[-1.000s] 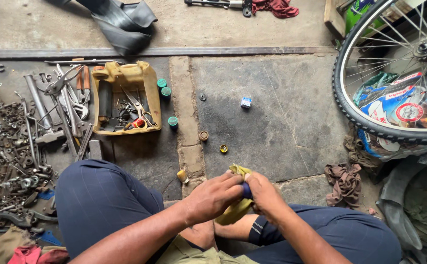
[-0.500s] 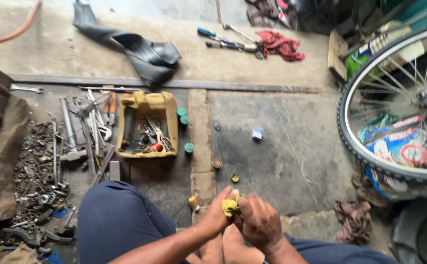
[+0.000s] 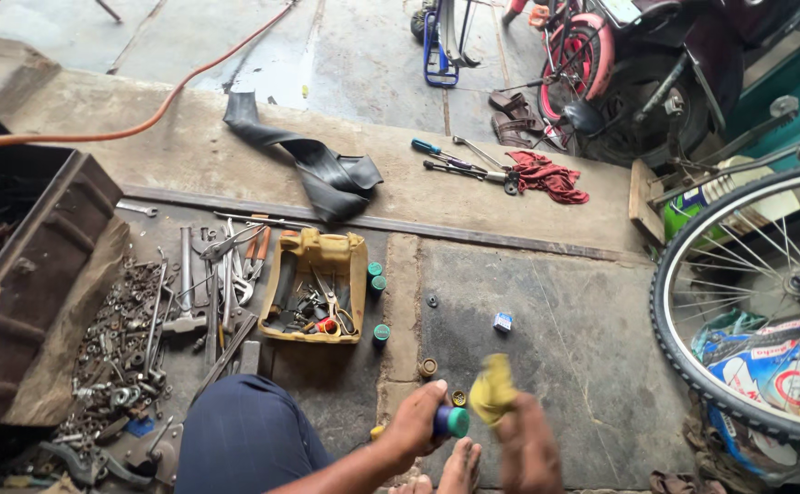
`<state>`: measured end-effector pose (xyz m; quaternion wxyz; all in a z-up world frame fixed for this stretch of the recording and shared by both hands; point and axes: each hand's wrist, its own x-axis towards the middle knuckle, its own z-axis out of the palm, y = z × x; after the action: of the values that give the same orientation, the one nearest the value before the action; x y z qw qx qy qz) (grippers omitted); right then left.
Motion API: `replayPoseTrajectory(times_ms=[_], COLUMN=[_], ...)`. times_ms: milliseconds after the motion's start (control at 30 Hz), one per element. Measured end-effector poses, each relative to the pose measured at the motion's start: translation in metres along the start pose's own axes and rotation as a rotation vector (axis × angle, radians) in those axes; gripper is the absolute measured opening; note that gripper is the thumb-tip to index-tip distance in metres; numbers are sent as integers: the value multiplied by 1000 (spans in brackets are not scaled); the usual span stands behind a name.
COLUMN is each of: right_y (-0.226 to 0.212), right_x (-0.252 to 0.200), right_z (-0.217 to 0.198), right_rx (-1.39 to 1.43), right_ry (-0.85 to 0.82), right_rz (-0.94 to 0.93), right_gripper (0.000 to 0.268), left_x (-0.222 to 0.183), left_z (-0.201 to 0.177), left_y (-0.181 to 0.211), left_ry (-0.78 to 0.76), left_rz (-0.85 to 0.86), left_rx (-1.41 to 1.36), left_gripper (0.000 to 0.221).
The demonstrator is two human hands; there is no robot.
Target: The person sits on the floor and cleans small mechanical parts using a yellow cloth. They open a small blue container, remove tiny metal balls, and wipe them individually before placing them back into the container. The person also wipes the container itself and handles a small packet of parts.
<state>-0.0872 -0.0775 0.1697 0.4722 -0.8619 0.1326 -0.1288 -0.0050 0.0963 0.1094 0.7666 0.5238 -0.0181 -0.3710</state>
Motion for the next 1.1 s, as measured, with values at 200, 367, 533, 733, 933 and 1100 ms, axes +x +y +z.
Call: replayPoseTrajectory(times_ms=[200,367,533,733,933,1100], right_y=[24,52,44,4,12,54], right_x=[-22,-14,-14,-16,-7,-18], right_z=[29,35,21,23,8,41], right_rx=[-109,417,214,44,-151,-527], right_ry=[-227,-429,-449,-88,164,26], right_rz=[-210,28,-41,188,67,-687], right_gripper=[48,41,36,29,27,29], left_x=[11,-2,3,-11,-14,-5], left_z=[-14,-20,-29,-17,4,2], left_y=[-21,-19,-32,-26,13,-14], left_ry=[-407,-352,-322,-589,-88,-341], left_rz=[-252,-306,-344,-386,-379,-252], left_rx=[-278,-244,-156,-277,-21,-22], left_gripper=[21,17,13,39,50,36])
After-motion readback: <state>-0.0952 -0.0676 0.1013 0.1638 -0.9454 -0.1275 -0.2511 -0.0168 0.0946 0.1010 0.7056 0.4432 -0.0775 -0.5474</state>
